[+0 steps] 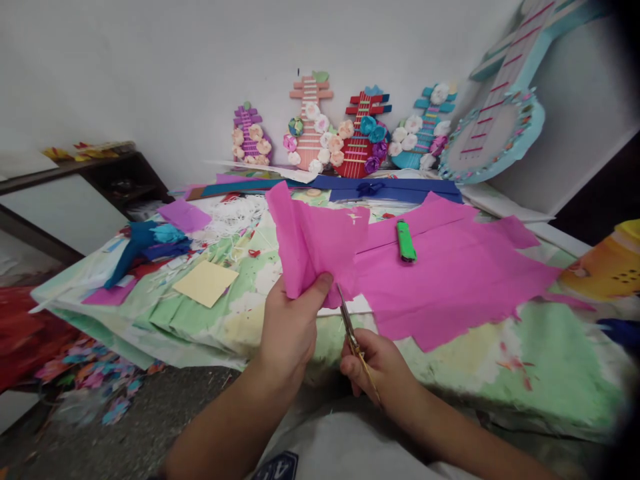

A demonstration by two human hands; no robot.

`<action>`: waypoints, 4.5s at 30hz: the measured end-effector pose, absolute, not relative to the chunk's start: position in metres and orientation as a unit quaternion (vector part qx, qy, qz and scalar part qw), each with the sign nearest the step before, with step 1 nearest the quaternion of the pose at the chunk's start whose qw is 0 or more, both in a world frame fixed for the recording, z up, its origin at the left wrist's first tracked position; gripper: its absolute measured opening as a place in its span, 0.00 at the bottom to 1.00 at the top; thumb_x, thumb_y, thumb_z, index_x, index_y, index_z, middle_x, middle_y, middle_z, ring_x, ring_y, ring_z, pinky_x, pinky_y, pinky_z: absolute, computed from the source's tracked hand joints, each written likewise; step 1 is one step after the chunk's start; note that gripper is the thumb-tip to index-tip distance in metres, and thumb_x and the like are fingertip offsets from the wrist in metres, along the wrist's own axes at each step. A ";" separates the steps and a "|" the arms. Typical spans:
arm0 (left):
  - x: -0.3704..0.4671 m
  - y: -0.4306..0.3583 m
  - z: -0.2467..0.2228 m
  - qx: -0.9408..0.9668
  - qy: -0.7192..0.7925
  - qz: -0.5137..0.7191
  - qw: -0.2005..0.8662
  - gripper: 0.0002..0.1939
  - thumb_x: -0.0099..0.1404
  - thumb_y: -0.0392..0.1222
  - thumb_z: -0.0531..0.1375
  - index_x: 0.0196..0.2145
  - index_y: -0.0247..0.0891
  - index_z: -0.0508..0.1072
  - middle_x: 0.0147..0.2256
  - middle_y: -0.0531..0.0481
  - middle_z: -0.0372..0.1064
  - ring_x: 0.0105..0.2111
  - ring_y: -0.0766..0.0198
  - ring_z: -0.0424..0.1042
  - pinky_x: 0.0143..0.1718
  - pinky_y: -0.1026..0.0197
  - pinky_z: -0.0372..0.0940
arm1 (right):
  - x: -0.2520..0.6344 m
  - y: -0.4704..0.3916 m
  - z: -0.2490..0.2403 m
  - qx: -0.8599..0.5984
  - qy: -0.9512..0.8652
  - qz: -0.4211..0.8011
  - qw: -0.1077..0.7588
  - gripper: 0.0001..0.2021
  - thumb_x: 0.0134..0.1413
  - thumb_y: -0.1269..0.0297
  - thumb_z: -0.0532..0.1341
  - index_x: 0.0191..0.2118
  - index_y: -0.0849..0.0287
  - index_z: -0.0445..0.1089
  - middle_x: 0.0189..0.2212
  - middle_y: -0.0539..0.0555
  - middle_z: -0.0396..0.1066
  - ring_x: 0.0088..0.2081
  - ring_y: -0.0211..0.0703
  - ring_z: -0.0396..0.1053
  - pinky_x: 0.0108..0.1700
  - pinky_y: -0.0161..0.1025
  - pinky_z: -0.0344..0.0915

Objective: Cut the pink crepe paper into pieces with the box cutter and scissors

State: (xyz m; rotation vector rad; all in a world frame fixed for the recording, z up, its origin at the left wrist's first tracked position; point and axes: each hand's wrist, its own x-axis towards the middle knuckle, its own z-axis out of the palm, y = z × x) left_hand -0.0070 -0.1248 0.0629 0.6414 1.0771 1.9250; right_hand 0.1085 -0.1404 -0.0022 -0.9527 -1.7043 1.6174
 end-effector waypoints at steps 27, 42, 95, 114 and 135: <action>-0.005 -0.116 0.059 0.258 0.437 0.729 0.458 0.11 0.43 0.34 0.65 0.27 0.33 0.71 0.25 0.52 0.69 0.27 0.66 0.68 0.33 0.62 0.64 | 0.115 -0.139 0.010 -0.344 -0.672 0.576 0.314 0.24 0.48 0.41 0.44 0.27 0.60 0.55 0.16 0.45 0.51 0.18 0.31 0.50 0.20 0.32 0.49; -0.001 -0.117 0.055 0.251 0.433 0.736 0.456 0.14 0.44 0.35 0.65 0.32 0.32 0.71 0.28 0.49 0.71 0.31 0.62 0.70 0.37 0.59 0.64 | 0.102 -0.126 0.011 -0.401 -0.683 0.500 0.350 0.23 0.47 0.41 0.46 0.25 0.60 0.55 0.17 0.46 0.51 0.20 0.31 0.50 0.21 0.32 0.49; 0.000 -0.138 0.056 0.318 0.523 0.666 0.426 0.10 0.47 0.39 0.63 0.29 0.33 0.71 0.24 0.52 0.68 0.25 0.65 0.68 0.27 0.63 0.64 | 0.096 -0.129 0.013 -0.385 -0.669 0.500 0.393 0.21 0.40 0.43 0.55 0.24 0.59 0.55 0.17 0.45 0.49 0.21 0.31 0.46 0.21 0.32 0.47; -0.002 -0.144 0.052 0.383 0.544 0.612 0.428 0.10 0.48 0.41 0.61 0.26 0.32 0.69 0.20 0.52 0.63 0.22 0.66 0.64 0.24 0.64 0.61 | 0.099 -0.127 0.013 -0.354 -0.636 0.531 0.434 0.27 0.35 0.36 0.53 0.27 0.59 0.57 0.17 0.45 0.51 0.21 0.32 0.50 0.21 0.32 0.51; -0.007 -0.142 0.054 0.388 0.594 0.589 0.387 0.11 0.45 0.42 0.62 0.26 0.31 0.72 0.20 0.51 0.67 0.22 0.63 0.67 0.24 0.64 0.62 | 0.094 -0.105 0.026 -0.291 -0.635 0.590 0.405 0.30 0.31 0.39 0.59 0.35 0.59 0.54 0.27 0.49 0.59 0.28 0.36 0.58 0.29 0.35 0.59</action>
